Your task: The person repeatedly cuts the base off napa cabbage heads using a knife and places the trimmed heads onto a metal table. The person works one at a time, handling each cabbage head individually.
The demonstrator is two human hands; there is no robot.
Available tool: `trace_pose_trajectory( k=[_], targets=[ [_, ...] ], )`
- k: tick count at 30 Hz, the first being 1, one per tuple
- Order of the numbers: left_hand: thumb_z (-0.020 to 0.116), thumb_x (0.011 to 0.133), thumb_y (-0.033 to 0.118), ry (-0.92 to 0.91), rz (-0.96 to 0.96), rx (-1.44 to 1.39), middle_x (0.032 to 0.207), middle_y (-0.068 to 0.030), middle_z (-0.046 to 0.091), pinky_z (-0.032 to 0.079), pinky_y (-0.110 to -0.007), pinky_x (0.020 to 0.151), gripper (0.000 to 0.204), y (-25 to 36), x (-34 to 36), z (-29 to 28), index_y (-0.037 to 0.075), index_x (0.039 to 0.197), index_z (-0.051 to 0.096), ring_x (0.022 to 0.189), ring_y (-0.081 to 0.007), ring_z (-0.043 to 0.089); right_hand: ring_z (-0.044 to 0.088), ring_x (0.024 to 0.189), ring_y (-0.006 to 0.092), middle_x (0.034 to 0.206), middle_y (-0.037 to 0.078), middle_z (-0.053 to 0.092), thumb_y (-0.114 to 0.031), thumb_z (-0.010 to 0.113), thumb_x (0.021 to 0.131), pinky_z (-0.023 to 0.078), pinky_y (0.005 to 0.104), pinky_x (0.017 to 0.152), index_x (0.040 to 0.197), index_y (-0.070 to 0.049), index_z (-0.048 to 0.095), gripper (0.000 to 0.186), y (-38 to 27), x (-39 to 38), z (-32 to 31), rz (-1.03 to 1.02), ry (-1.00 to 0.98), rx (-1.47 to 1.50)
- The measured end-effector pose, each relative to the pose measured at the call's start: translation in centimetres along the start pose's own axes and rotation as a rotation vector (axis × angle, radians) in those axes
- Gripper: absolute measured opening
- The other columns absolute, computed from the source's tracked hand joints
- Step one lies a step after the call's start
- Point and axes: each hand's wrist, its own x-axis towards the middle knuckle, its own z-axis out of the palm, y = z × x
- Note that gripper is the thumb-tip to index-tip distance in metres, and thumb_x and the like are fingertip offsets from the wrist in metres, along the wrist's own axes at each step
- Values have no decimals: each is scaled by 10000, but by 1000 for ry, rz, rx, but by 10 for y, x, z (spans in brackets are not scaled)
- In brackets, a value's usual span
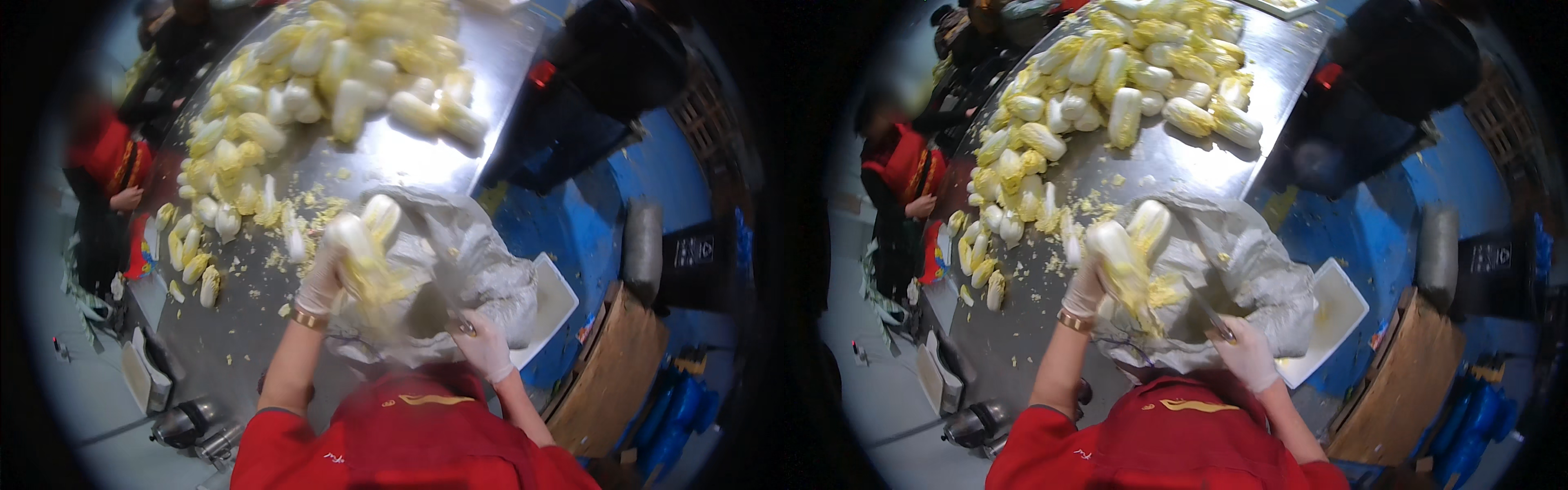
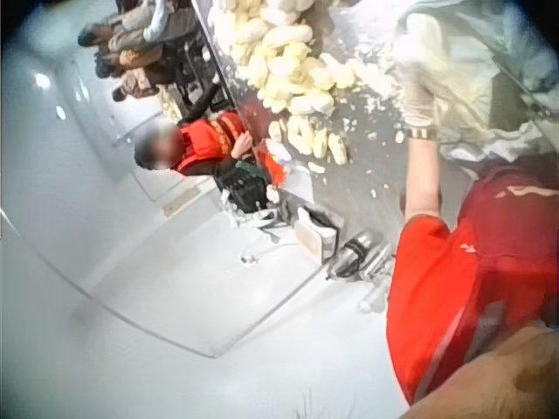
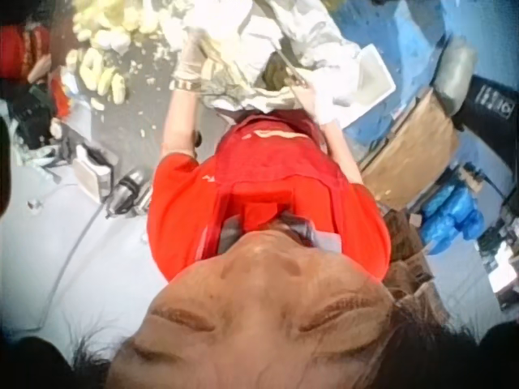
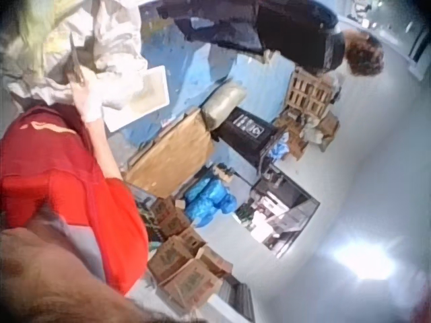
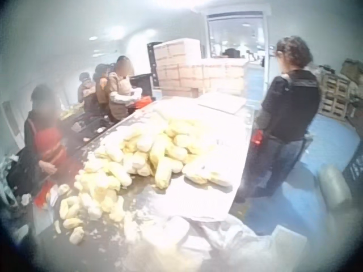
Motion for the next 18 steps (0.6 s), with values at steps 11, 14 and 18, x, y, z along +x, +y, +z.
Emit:
trace_pose_trajectory(
  k=[11, 14, 18],
  targets=[
    [901, 578, 137, -195, 202, 1127, 1066, -65, 633, 504, -314, 896, 727, -64, -66, 84, 21, 1194, 531, 970, -155, 616, 669, 745, 311, 859, 118, 687, -119, 621, 793, 541, 420, 628, 1181, -111, 610, 388, -11, -27, -17, -106, -103, -238],
    [916, 566, 175, -215, 52, 985, 1070, -71, 634, 503, -317, 902, 755, -52, -69, 96, 22, 1197, 529, 982, -155, 615, 662, 723, 309, 822, 115, 674, -99, 609, 789, 530, 414, 617, 1175, -110, 607, 386, -12, -29, -14, -96, -140, -244],
    [918, 565, 201, -234, 64, 1027, 1039, -71, 658, 516, -315, 868, 732, -46, -71, 95, 22, 1178, 558, 953, -156, 635, 656, 731, 316, 837, 136, 672, -77, 605, 781, 515, 418, 624, 1184, -108, 612, 405, -15, -26, -15, -105, -167, -253]
  ],
)
